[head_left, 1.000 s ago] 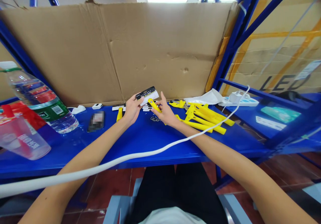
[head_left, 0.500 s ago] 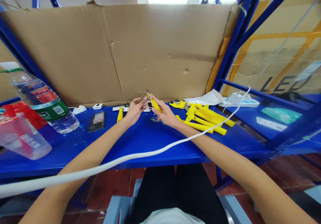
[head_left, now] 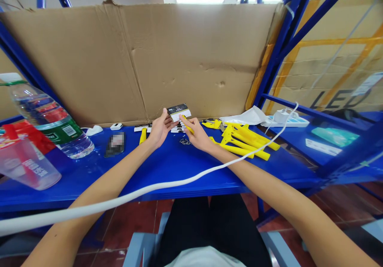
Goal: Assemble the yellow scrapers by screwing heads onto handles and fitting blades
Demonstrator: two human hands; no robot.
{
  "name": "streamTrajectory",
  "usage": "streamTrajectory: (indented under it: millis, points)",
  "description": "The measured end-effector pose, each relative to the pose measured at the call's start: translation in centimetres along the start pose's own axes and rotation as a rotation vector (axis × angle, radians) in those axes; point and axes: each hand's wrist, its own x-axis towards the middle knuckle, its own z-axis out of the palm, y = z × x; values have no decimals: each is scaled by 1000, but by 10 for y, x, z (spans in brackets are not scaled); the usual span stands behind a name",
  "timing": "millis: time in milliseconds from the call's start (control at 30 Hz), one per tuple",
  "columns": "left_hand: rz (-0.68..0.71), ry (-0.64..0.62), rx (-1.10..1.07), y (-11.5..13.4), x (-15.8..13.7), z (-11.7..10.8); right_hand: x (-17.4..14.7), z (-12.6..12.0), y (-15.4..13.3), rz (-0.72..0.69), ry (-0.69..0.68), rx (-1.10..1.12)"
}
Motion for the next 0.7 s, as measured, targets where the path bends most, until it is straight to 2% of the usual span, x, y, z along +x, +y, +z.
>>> streamTrajectory:
  millis: [167, 467, 600, 700]
  points:
    - [28, -10, 28, -1, 0, -2, -1, 0, -2, 11, -29, -10]
    - [48, 72, 66, -4, 8, -13, 0, -1, -10, 4, -50, 20]
    - [110, 209, 56, 2, 21, -27, -1, -2, -15, 16, -97, 114]
    - [166, 324, 79, 11, 34, -46, -3, 1, -16, 123, -152, 293]
